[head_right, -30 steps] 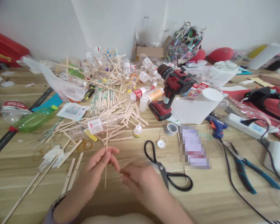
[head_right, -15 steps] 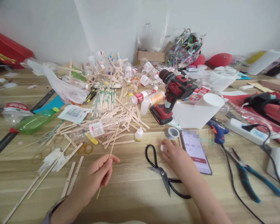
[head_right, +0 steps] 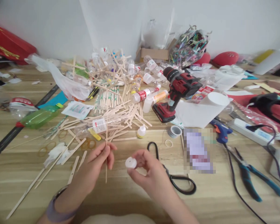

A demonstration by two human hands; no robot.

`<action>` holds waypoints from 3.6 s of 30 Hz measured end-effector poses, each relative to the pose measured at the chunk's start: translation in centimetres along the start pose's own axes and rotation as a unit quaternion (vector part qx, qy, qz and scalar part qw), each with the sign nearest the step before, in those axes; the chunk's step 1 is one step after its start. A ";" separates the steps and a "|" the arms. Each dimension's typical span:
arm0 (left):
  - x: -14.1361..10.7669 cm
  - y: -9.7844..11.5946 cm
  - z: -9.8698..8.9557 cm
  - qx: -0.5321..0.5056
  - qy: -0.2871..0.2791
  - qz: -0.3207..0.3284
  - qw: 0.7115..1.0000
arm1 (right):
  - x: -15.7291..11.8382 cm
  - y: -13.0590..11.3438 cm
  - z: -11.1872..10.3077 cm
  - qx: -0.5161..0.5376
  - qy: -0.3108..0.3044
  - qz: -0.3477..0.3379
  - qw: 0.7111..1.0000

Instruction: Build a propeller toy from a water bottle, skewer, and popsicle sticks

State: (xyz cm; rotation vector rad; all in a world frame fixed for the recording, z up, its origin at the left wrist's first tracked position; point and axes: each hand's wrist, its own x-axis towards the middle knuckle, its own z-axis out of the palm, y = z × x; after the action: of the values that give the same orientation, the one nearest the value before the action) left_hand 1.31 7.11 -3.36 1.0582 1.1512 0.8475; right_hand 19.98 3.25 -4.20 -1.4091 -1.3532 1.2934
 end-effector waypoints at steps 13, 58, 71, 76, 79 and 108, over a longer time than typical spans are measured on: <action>0.6 0.5 1.9 -0.037 0.030 0.051 0.998 | -0.5 -0.3 2.5 0.135 -0.142 0.120 0.973; 0.2 0.3 1.1 0.038 0.042 0.042 0.998 | -0.1 0.3 3.6 0.238 -0.107 0.156 0.953; -1.7 -0.5 -0.2 0.153 -0.040 -0.016 0.987 | 1.4 -0.8 3.2 0.266 -0.065 0.102 0.956; -3.7 -0.5 -0.7 0.247 -0.068 -0.097 0.962 | 1.7 -1.1 3.1 0.258 -0.048 0.085 0.961; -4.4 -0.9 -1.2 0.211 -0.093 -0.105 0.967 | 2.2 -1.7 2.0 0.256 0.011 0.067 0.964; 0.4 2.9 0.7 0.017 -0.094 -0.041 0.995 | 2.1 -2.4 3.0 0.310 -0.008 0.053 0.949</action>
State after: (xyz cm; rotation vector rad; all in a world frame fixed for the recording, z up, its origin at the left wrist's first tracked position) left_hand 2.06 8.19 -0.70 1.0879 1.0452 0.6512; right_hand 16.37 5.26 -2.71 -1.0357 -0.7733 1.6195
